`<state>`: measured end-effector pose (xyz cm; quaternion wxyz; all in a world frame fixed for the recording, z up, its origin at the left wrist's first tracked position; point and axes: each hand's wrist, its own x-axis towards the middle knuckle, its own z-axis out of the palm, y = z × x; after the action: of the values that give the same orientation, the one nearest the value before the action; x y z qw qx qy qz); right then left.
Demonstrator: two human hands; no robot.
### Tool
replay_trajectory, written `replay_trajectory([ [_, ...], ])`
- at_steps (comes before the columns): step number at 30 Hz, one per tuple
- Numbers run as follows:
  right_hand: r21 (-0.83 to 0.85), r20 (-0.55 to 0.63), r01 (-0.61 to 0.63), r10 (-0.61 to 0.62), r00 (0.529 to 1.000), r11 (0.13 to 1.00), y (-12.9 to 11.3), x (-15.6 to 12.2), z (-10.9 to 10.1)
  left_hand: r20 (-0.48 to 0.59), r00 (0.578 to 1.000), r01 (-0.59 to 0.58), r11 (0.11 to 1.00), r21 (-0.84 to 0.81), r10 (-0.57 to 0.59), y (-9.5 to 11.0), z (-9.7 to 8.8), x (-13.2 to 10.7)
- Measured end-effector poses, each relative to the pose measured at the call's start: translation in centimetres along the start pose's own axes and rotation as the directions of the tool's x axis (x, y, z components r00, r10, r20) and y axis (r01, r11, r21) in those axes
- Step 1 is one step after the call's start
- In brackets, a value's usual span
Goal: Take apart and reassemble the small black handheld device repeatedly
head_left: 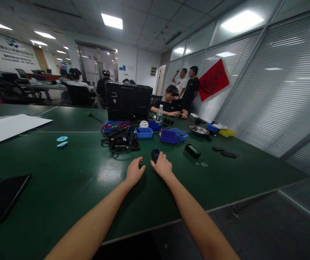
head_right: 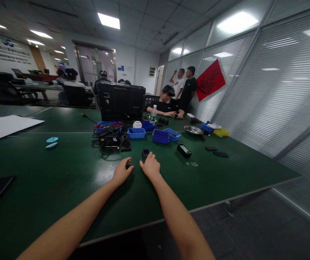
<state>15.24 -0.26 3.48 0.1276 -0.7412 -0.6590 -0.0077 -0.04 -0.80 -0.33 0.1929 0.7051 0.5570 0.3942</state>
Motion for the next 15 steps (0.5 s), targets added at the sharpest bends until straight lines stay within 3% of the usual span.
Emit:
replay_trajectory([
  [5, 0.005, 0.104, -0.074, 0.073, 0.992, 0.997, 0.4, 0.5, -0.7, 0.008, 1.000, -0.008, 1.000, 0.002, 0.008, 0.1, -0.3, 0.0],
  [15, 0.007, 0.114, -0.101, 0.099, 0.988, 0.995, 1.3, 1.2, -0.6, 0.017, 1.000, -0.017, 1.000, 0.013, 0.017, 0.0, -0.3, -0.1],
])
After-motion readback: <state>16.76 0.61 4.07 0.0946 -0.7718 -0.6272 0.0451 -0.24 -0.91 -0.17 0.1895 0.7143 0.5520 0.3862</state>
